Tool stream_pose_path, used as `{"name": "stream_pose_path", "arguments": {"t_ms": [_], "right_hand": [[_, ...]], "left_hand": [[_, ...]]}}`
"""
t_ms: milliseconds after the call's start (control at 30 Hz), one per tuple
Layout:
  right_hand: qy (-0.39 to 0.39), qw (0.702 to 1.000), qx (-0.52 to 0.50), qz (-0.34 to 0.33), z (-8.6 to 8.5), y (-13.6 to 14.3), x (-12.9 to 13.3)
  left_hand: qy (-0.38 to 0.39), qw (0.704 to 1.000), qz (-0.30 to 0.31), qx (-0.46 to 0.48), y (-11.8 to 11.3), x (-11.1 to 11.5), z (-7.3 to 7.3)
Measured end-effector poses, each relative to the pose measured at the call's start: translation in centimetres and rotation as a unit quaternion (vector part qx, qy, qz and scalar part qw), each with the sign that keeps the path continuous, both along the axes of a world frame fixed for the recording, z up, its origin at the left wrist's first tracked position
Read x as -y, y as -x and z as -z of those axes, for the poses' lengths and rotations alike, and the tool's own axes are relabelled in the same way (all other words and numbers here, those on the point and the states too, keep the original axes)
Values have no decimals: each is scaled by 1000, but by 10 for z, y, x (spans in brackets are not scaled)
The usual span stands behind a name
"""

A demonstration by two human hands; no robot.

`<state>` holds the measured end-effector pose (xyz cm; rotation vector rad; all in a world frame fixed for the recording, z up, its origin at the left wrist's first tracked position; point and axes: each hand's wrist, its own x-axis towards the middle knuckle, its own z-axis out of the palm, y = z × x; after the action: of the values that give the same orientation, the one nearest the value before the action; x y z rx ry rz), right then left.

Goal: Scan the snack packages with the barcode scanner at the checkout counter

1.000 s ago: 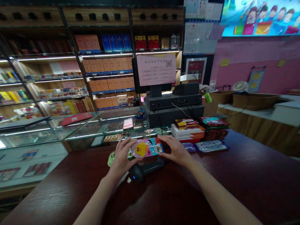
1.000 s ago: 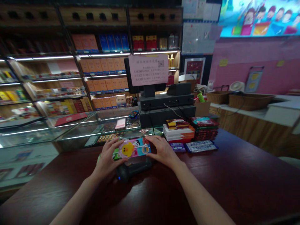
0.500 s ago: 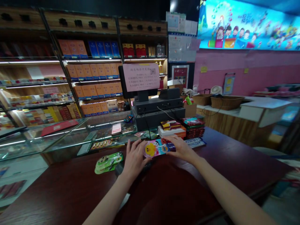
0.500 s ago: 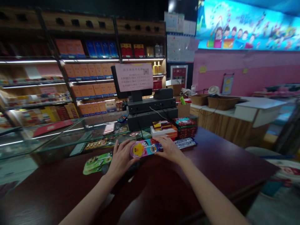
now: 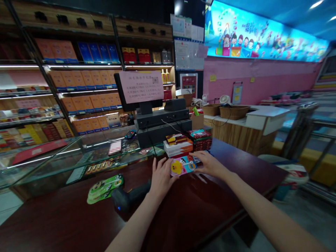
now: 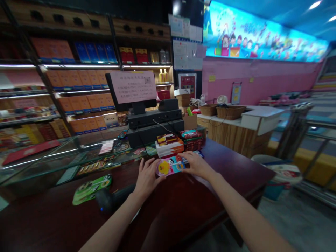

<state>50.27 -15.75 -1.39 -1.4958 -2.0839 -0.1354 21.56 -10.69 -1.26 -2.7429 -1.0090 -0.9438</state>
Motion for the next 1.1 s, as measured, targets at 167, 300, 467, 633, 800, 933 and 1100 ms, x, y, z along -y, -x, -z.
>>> {"name": "stream_pose_path", "arguments": {"t_ms": [167, 300, 467, 633, 800, 933, 1100], "right_hand": [[62, 998, 10, 32, 1, -27, 11], [109, 992, 12, 61, 5, -44, 18], [135, 989, 8, 64, 9, -61, 20], [180, 981, -19, 62, 8, -69, 16], [224, 972, -52, 56, 7, -71, 10], [238, 968, -57, 47, 7, -74, 8], [234, 968, -68, 56, 6, -75, 9]], "left_hand": [[18, 1000, 9, -11, -33, 4, 13], [41, 999, 15, -23, -52, 9, 20], [77, 996, 15, -32, -68, 14, 23], [129, 992, 2, -18, -78, 14, 25], [194, 981, -15, 4, -80, 13, 28], [220, 975, -17, 9, -82, 9, 35], [228, 973, -32, 18, -87, 11, 36]]}}
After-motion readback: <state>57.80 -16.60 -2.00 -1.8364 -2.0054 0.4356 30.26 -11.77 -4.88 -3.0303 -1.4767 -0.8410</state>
